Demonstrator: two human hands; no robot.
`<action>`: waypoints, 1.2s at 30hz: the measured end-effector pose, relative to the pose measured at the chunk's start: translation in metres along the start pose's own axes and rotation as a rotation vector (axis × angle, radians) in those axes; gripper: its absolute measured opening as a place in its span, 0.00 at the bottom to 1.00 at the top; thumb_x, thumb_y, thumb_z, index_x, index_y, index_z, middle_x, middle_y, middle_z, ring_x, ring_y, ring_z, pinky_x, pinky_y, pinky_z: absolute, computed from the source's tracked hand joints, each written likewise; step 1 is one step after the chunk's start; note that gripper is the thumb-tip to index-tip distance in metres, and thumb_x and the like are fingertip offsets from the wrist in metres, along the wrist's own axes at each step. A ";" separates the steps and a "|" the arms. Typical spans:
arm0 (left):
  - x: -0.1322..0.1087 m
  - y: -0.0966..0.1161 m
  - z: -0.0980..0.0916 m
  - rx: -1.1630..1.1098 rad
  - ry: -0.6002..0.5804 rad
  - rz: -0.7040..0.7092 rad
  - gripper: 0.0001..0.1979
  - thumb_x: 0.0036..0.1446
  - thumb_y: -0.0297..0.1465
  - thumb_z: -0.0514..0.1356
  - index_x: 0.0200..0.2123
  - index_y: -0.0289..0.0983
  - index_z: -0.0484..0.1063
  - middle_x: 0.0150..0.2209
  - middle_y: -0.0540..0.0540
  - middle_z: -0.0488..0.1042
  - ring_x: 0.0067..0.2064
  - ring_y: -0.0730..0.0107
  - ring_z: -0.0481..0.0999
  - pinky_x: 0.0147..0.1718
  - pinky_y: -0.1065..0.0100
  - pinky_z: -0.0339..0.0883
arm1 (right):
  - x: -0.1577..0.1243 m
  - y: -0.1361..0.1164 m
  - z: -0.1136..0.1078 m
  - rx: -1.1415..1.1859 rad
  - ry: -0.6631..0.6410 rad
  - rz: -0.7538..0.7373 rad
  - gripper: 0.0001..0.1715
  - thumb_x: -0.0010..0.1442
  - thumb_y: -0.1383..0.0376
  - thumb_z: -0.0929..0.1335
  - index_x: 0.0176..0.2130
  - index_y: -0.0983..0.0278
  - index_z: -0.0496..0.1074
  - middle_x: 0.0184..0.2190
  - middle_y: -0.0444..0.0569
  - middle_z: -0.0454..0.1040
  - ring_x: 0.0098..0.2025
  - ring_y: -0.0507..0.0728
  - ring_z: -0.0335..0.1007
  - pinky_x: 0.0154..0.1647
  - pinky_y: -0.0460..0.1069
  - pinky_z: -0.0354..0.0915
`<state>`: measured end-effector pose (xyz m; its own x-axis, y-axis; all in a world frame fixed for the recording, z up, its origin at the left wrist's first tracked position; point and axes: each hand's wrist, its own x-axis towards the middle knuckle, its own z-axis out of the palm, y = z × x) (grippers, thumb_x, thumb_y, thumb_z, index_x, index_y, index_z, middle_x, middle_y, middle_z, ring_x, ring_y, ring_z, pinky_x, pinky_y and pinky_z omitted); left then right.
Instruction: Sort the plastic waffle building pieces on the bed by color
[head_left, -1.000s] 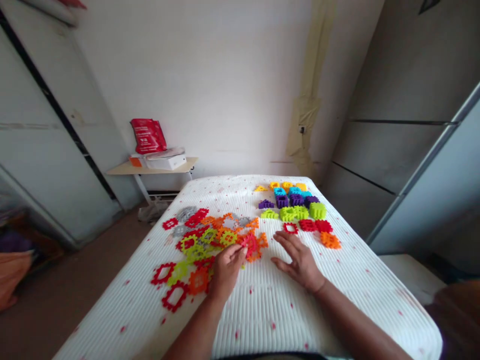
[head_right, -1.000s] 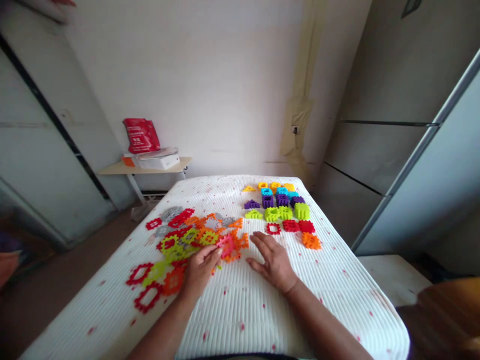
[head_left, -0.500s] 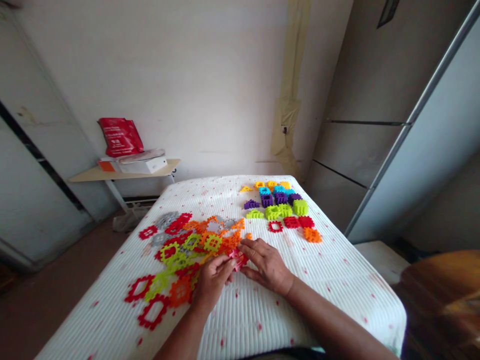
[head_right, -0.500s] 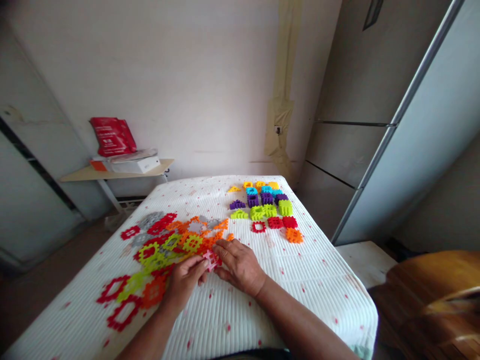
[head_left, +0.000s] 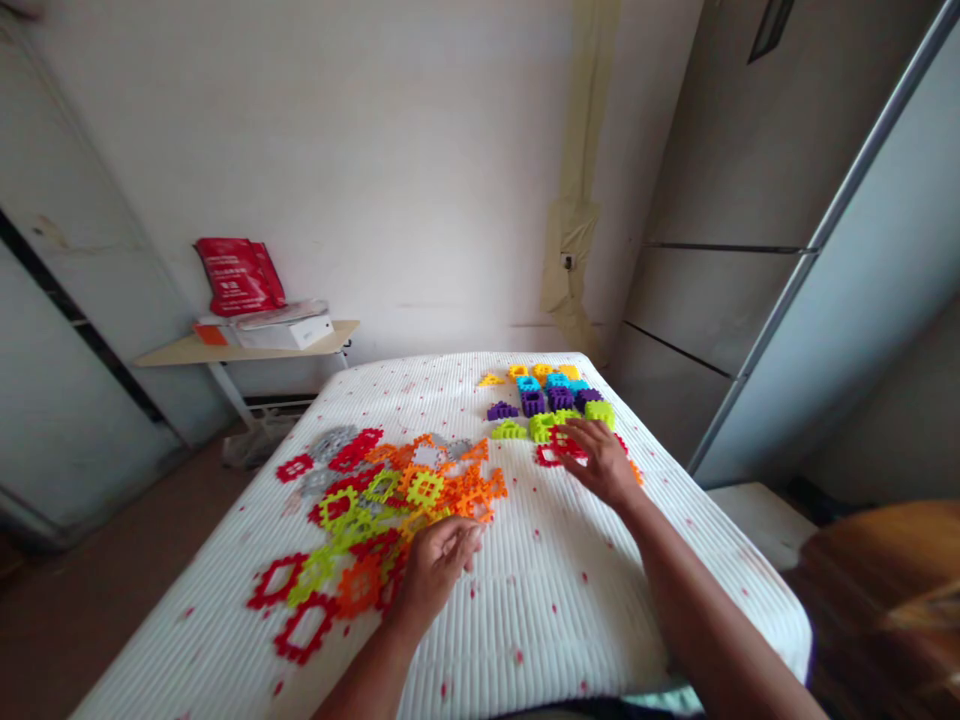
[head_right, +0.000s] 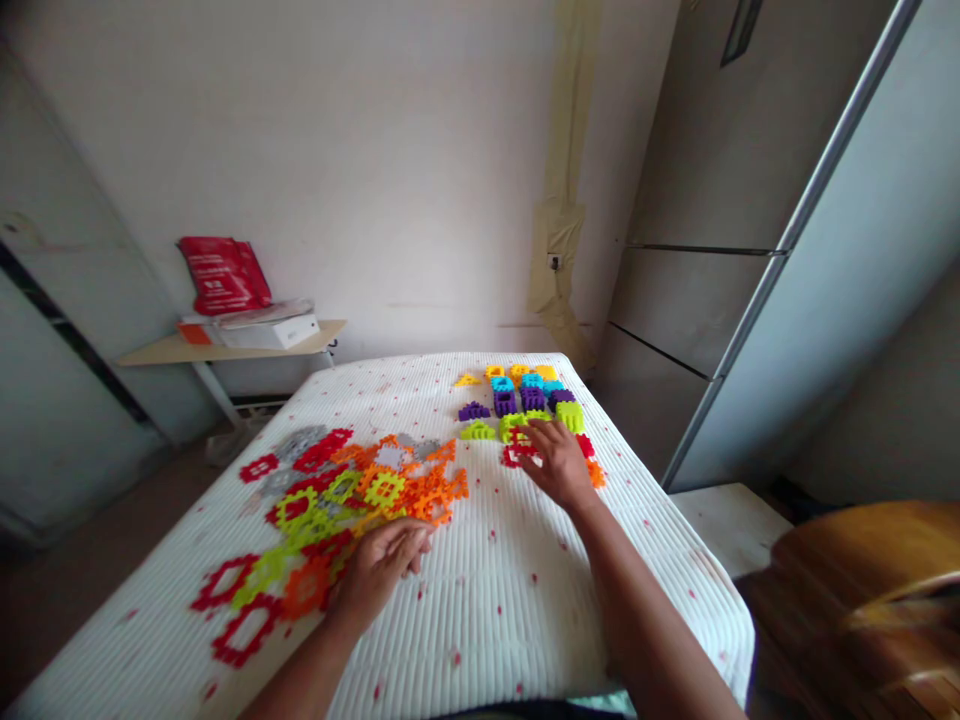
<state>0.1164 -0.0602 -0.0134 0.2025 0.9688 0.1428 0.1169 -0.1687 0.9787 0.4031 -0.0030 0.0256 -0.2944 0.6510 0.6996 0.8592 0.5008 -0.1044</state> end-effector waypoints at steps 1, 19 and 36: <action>0.000 0.001 0.001 0.011 -0.002 0.004 0.19 0.50 0.45 0.57 0.28 0.34 0.73 0.21 0.48 0.70 0.21 0.75 0.66 0.19 0.74 0.58 | -0.003 0.017 -0.001 -0.045 -0.004 0.038 0.19 0.58 0.61 0.65 0.48 0.63 0.70 0.46 0.56 0.72 0.47 0.62 0.65 0.48 0.59 0.62; 0.000 0.003 0.001 0.047 -0.011 0.010 0.19 0.50 0.46 0.57 0.25 0.35 0.72 0.19 0.48 0.69 0.21 0.74 0.66 0.19 0.74 0.58 | -0.019 0.063 0.009 -0.238 -0.362 0.173 0.18 0.60 0.62 0.62 0.49 0.58 0.71 0.50 0.52 0.71 0.51 0.60 0.65 0.43 0.53 0.64; -0.009 0.019 0.001 0.300 0.078 0.226 0.16 0.55 0.41 0.53 0.22 0.39 0.71 0.20 0.47 0.67 0.26 0.69 0.66 0.28 0.70 0.60 | -0.023 0.052 0.020 -0.324 -0.230 0.084 0.20 0.56 0.63 0.64 0.48 0.61 0.71 0.49 0.55 0.72 0.48 0.64 0.65 0.37 0.55 0.64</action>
<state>0.1174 -0.0723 0.0039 0.1828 0.9099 0.3725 0.3592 -0.4145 0.8362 0.4466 0.0196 -0.0098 -0.2723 0.8107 0.5183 0.9607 0.2592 0.0993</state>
